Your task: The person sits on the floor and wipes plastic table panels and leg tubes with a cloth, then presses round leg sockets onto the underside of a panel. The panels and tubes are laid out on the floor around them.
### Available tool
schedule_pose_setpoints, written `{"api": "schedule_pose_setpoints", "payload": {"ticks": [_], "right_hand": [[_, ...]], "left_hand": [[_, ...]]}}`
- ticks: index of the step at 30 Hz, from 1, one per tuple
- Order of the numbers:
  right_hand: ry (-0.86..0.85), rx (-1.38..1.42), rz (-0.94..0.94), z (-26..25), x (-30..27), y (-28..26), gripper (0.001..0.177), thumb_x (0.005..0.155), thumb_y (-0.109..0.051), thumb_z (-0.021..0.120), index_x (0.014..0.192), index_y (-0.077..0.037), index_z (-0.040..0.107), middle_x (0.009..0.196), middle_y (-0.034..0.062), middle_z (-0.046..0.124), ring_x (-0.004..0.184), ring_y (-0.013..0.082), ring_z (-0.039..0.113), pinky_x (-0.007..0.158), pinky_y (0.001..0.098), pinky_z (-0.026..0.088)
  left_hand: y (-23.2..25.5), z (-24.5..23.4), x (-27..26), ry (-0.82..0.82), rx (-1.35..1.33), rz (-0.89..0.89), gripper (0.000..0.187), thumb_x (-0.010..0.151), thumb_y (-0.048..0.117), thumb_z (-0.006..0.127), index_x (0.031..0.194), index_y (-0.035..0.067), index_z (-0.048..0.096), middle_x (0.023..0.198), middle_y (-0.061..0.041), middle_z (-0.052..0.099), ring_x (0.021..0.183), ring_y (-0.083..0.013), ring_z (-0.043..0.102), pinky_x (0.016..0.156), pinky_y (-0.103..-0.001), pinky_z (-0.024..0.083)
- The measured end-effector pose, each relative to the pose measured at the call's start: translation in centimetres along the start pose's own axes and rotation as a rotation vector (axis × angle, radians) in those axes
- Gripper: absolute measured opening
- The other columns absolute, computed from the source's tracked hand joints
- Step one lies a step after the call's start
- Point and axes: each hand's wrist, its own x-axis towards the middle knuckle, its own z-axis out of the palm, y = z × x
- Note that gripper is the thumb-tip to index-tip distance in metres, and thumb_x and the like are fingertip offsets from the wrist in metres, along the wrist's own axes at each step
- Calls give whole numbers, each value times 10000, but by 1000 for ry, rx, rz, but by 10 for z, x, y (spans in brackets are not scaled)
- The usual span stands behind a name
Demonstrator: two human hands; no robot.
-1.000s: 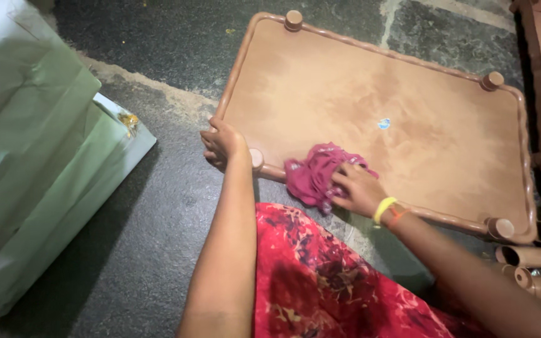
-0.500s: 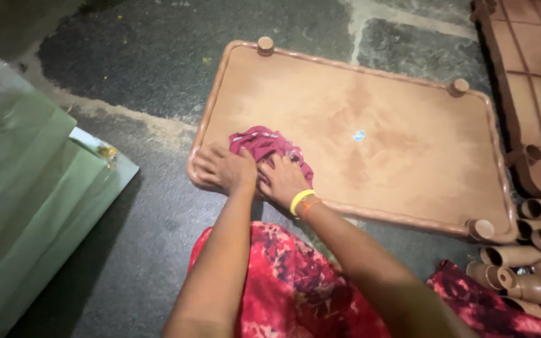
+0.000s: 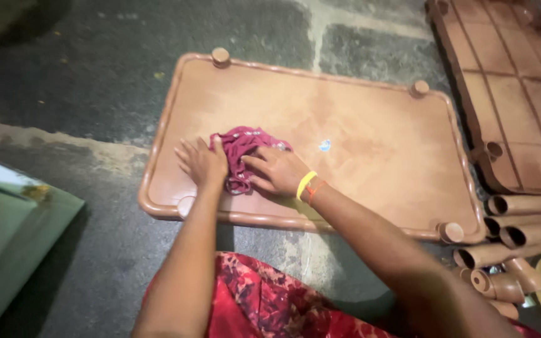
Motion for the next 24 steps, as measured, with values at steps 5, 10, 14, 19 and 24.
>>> {"api": "schedule_pose_setpoints", "payload": {"ticks": [5,10,14,19,24], "right_hand": [[204,-93,-314,21,34,-13,551,851,-441,693,1347,-203,670,1547,227,396,1396,503,330,1059,721,307],[-72,-192,-127,55,81,-50,379,887,-415,678,1172,-169,727,1603,225,388,1483,500,284,1117,656,309],[61,134,-614,54,114,-44,452,913,-355,687,1272,-81,676,1458,190,559,1441,414,438,1228,586,343],[309,-199,-565,3,215,39,626,847,-380,744,1413,-162,587,1519,164,538,1404,436,453,1141,528,355],[452,17,335,39,253,33,806,899,-383,687,1510,54,396,1600,309,290,1467,473,297,1182,503,277]], "left_hand": [[22,-17,45,-6,36,-181,792,994,603,443,1566,61,366,1621,-344,196,1523,-528,116,1207,-653,71],[39,-41,65,-229,-99,-397,910,949,694,356,1618,95,205,1660,-260,171,1531,-482,121,1211,-668,37],[35,-56,73,-183,-70,-374,920,974,698,344,1609,47,202,1674,-262,130,1537,-498,42,1193,-691,-19],[28,-63,77,-145,-84,-441,920,946,704,341,1601,69,226,1676,-227,147,1550,-475,40,1204,-662,15],[32,-65,78,-79,-197,-452,905,955,692,338,1603,71,224,1683,-215,152,1562,-463,33,1206,-671,6]]}}
